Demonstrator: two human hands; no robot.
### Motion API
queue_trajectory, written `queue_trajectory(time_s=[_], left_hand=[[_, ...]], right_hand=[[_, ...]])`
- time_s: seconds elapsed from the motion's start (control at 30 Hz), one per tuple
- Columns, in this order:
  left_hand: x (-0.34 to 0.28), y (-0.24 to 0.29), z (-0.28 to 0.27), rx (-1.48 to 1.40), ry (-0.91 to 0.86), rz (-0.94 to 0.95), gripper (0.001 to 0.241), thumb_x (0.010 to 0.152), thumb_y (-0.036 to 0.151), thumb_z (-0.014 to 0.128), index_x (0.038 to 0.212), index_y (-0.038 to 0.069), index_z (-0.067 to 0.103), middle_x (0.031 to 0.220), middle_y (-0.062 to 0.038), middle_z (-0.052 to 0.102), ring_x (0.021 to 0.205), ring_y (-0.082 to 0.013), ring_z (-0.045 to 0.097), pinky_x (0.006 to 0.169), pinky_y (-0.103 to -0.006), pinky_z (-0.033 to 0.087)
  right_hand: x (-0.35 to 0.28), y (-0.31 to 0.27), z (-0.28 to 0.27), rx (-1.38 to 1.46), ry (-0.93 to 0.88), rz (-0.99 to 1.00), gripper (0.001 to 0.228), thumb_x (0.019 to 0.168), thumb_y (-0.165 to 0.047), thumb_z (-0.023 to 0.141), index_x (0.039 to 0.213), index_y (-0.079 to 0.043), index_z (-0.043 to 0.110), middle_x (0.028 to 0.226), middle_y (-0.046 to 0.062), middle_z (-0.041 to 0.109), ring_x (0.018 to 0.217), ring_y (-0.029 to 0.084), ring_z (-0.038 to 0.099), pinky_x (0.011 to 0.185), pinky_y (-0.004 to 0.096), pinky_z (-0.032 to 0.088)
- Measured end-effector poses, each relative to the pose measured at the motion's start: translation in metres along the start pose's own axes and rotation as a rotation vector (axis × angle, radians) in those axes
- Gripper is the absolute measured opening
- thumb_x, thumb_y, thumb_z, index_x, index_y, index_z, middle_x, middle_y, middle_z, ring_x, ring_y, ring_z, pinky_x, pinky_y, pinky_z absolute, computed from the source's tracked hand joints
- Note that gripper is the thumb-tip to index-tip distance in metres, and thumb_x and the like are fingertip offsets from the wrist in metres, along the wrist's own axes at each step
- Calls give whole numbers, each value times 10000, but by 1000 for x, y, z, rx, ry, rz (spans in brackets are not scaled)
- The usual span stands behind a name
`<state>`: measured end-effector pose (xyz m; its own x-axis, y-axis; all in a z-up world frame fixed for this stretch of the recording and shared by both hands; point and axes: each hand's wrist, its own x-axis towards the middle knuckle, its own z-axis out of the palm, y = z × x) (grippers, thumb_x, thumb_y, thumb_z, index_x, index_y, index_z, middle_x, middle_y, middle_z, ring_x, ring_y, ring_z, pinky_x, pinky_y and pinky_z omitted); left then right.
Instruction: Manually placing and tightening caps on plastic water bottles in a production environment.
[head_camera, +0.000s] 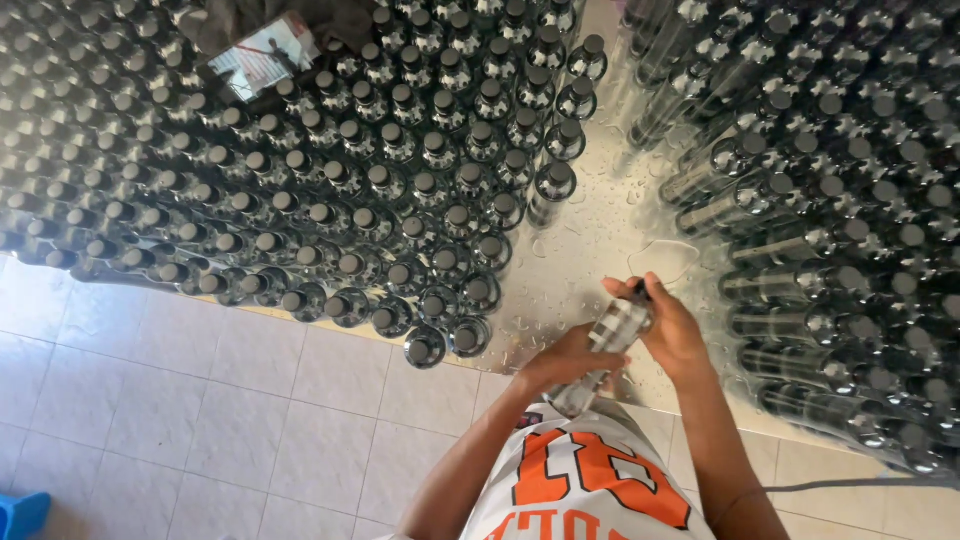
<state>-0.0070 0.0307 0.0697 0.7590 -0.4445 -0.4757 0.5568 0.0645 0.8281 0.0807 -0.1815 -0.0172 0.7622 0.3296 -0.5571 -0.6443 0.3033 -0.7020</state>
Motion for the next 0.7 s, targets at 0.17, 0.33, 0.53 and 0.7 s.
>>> queue_trajectory(time_s=[0.17,0.33,0.53,0.7], left_hand=[[20,-21,-1,105,-28,-102,650,930,399,812,1383,-19,608,1170,-259,723,1053,-393,718,914,-539,599],[21,-32,12,-443,-212,-104,338,997,184,844,1210,-9,666,868,-198,753,697,-298,784,626,-457,677],[40,-70,14,-961,-476,-340,351,1092,273,729,1307,4,662,956,-180,703,767,-306,748,725,-472,683],[49,-94,1,-1043,-555,-353,435,1058,316,716,1372,32,615,974,-143,615,756,-290,685,720,-490,648]], right_hand=[[-13,11,4,-28,104,-2,385,1147,-526,533,1198,-178,687,1360,137,794,1232,217,727,1000,301,465],[-44,-20,21,8,81,-70,579,1106,-577,515,1381,-90,665,1465,208,726,1423,317,644,1193,427,445],[-43,-18,0,334,-179,-169,761,1112,-539,393,1589,51,445,1610,330,529,1522,428,482,1252,637,353],[-51,-21,9,146,-86,-70,399,1131,-483,502,1241,-128,646,1534,245,674,1422,336,635,1231,509,418]])
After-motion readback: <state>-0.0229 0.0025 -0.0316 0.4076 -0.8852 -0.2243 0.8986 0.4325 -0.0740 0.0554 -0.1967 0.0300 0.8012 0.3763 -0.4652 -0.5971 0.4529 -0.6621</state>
